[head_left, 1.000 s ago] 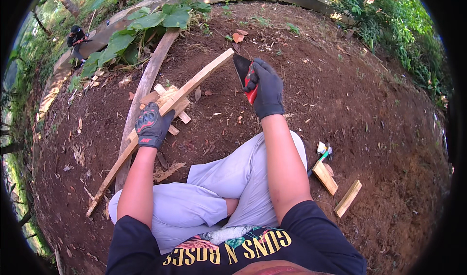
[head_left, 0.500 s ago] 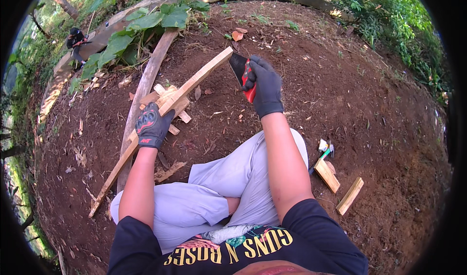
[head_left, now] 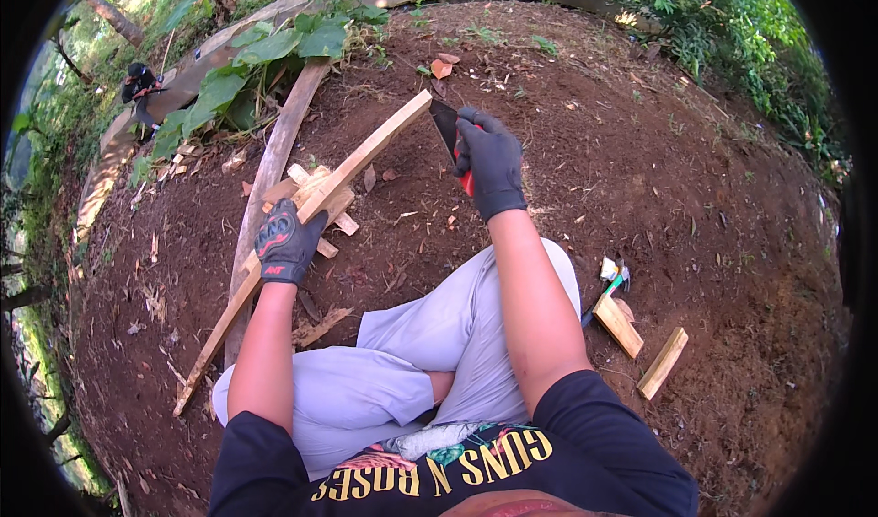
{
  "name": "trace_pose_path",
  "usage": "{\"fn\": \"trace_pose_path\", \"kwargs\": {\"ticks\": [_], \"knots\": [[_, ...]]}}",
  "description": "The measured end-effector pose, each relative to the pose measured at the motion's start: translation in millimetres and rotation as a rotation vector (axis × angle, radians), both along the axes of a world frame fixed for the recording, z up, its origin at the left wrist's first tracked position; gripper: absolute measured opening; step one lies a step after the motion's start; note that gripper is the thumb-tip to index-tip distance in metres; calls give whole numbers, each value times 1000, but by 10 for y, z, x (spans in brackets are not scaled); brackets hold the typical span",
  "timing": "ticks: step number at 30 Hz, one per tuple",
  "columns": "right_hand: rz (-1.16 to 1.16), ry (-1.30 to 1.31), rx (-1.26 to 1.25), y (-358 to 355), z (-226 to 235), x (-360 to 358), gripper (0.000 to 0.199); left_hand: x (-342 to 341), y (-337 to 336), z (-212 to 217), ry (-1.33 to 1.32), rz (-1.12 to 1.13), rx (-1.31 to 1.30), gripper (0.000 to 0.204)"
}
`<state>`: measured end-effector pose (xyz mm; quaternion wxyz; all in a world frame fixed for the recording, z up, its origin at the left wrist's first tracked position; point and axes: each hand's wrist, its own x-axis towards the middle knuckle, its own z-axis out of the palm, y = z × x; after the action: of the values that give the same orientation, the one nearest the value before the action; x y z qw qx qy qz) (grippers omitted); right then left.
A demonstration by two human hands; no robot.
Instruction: The person sits cross-legged on the ground and uses a hand saw to cut a long piece of wood resting on a support. They hold the wood steady with one hand while sawing with the other, creating smaller pieces.
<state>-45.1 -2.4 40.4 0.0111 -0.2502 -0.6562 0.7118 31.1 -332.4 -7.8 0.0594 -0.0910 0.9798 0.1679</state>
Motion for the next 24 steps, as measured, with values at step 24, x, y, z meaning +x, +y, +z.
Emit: {"fn": "trace_pose_path", "kwargs": {"ticks": [24], "knots": [[116,-83,515,127,180,33,33,-3,-29,-60,-5,-23,-32,61]]}}
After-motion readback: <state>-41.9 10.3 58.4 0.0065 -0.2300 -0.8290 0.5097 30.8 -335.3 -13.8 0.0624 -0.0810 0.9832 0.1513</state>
